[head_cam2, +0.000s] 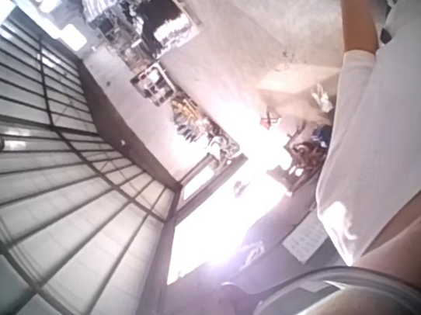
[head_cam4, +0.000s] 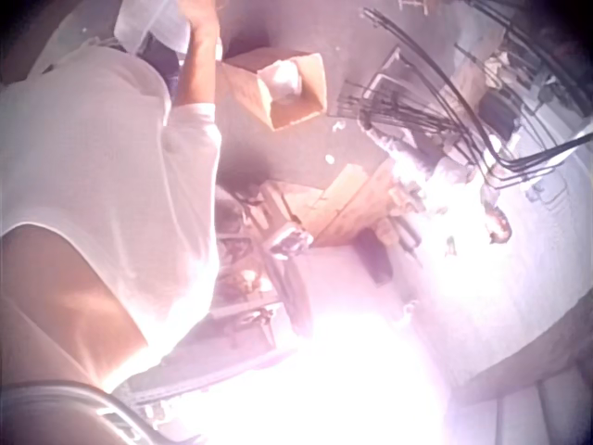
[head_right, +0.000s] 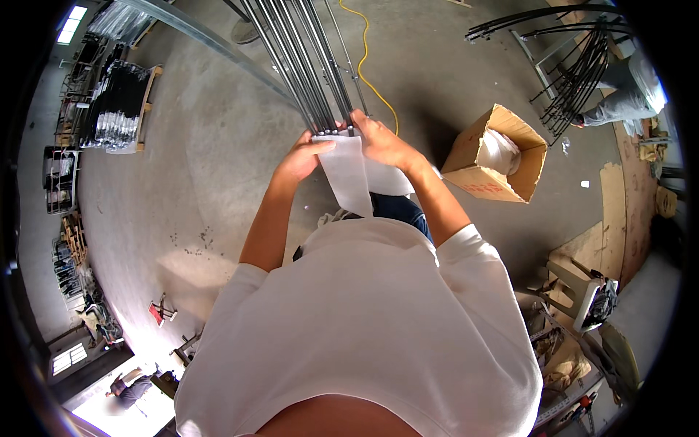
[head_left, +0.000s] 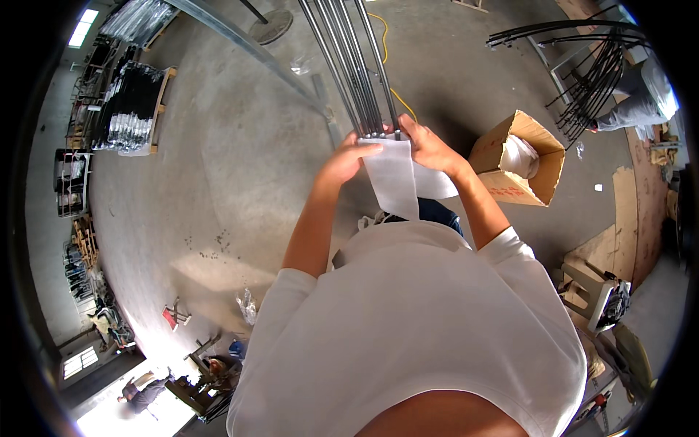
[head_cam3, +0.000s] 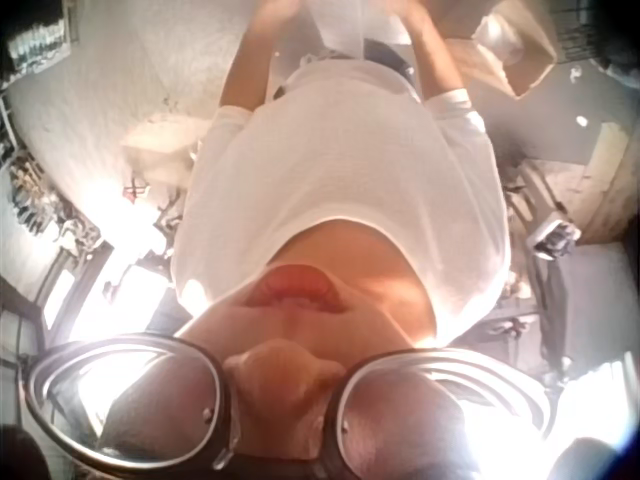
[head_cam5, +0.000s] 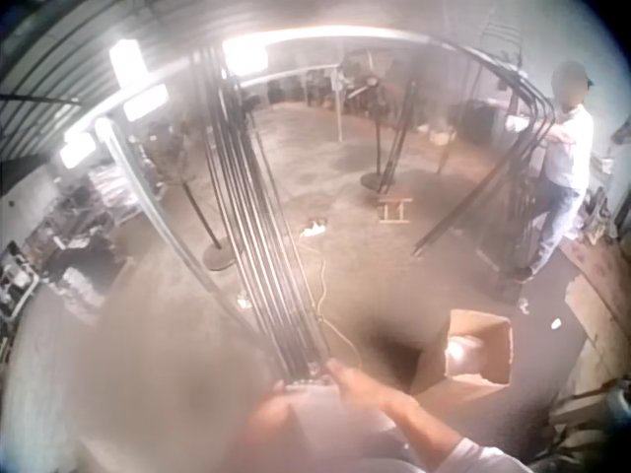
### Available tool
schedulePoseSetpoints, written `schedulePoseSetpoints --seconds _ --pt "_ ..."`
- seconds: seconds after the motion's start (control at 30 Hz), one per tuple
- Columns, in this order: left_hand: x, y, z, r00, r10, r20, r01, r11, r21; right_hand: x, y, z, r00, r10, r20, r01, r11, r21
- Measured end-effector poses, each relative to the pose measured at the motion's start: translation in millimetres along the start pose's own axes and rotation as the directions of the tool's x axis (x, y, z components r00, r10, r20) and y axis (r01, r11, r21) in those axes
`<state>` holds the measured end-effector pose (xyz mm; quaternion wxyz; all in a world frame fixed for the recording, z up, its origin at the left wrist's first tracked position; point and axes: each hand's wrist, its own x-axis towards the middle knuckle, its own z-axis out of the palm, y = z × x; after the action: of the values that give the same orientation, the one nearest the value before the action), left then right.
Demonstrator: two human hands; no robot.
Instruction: The person wraps a bundle of long black metal rods with white protective paper and clear plastic wrap. They tear off sheets of paper, wrap them around the rods, and then secure the bundle by wrapping it with plastic film from a roll.
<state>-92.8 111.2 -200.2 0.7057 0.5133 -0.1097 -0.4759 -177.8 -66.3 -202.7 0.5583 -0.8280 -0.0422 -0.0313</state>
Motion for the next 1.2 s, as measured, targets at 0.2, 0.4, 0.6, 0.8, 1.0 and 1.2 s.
schedulePoseSetpoints --seconds 0.2,0.4,0.6,0.8,1.0,1.2 --pt "6 -5 3 0.998 -0.048 0.028 0.048 0.999 -0.024 -23 -23 -18 0.985 -0.098 -0.139 0.021 0.880 -0.474" --pt "18 -12 6 0.996 -0.032 0.087 0.033 0.999 -0.019 -25 -14 -21 0.980 -0.120 -0.161 0.033 0.886 -0.462" --pt "17 -10 13 0.991 0.023 0.130 -0.018 0.999 -0.042 -15 -22 -20 0.958 -0.131 -0.254 -0.045 0.808 -0.587" --pt "13 -9 14 0.996 0.003 0.086 0.006 0.995 -0.099 6 -25 -29 0.963 -0.179 -0.200 -0.004 0.737 -0.676" --pt "17 -25 2 0.995 0.079 0.062 -0.076 0.996 -0.049 3 -32 -9 0.897 -0.270 -0.349 -0.083 0.674 -0.734" --pt "8 -27 9 0.968 0.218 -0.123 -0.214 0.976 0.046 -52 -29 52 0.751 -0.146 -0.644 -0.139 0.918 -0.371"
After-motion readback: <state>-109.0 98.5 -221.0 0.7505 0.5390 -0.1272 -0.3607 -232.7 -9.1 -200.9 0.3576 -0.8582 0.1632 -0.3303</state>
